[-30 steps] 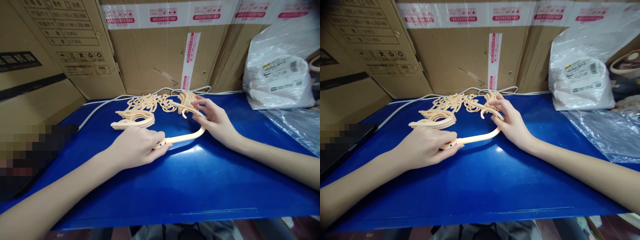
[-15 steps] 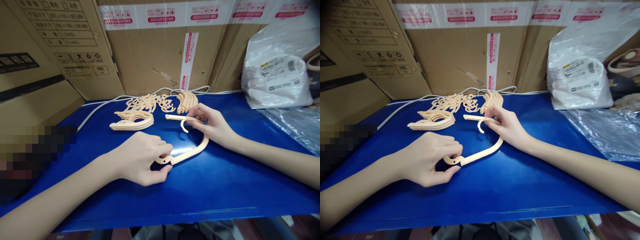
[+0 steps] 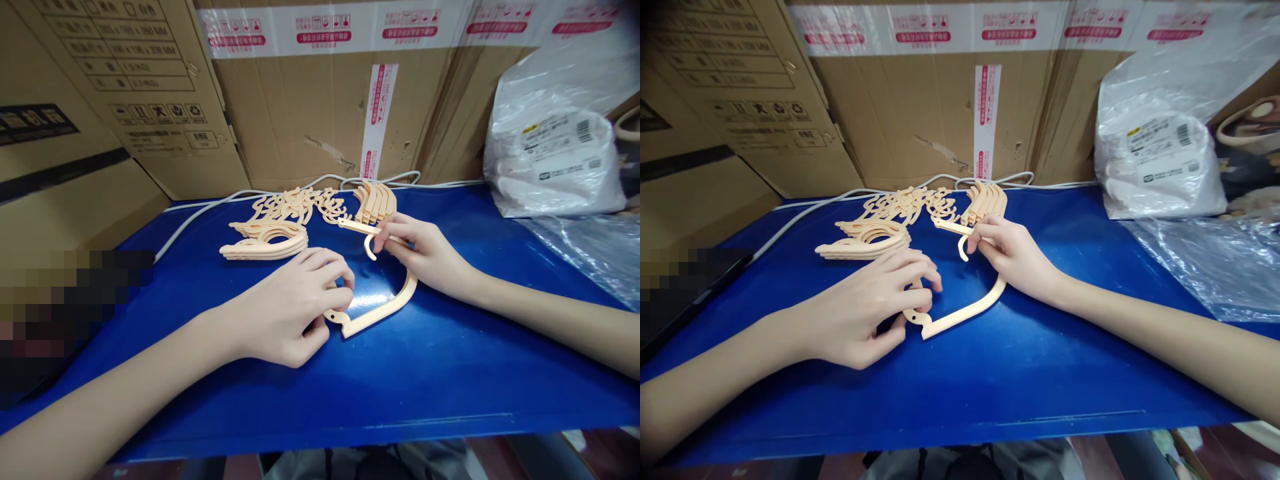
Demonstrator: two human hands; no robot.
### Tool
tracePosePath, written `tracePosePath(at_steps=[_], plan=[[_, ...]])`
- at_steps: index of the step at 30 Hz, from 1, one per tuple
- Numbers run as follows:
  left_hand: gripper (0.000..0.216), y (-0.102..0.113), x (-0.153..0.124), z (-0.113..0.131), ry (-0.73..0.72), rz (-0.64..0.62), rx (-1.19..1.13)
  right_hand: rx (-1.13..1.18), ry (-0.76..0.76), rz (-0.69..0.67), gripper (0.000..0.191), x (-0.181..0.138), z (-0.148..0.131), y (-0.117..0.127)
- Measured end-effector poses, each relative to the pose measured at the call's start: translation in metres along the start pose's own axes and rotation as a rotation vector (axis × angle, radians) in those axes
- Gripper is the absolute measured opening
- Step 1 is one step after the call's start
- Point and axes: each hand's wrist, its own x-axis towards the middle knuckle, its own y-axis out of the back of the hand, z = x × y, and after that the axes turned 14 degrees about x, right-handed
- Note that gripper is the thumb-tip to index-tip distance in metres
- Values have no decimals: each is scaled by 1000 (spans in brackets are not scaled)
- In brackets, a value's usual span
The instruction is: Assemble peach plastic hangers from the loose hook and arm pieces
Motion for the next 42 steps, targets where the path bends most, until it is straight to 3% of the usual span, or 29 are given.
tracePosePath(at_steps=[9,16,29,42], plan=[[26,-9,0,-7,11,92,93,12,-24,11,20,-1,3,-1],[39,-8,-1,-8,39,62,122,4,-44,19,19,-1,2,-1],[19,-5,-1,-6,102,49,30,-22,-64,65,19,-1,1,-2],[16,-7,-1,-7,90,60,41,-43,-53,96,15,0,7,-1]])
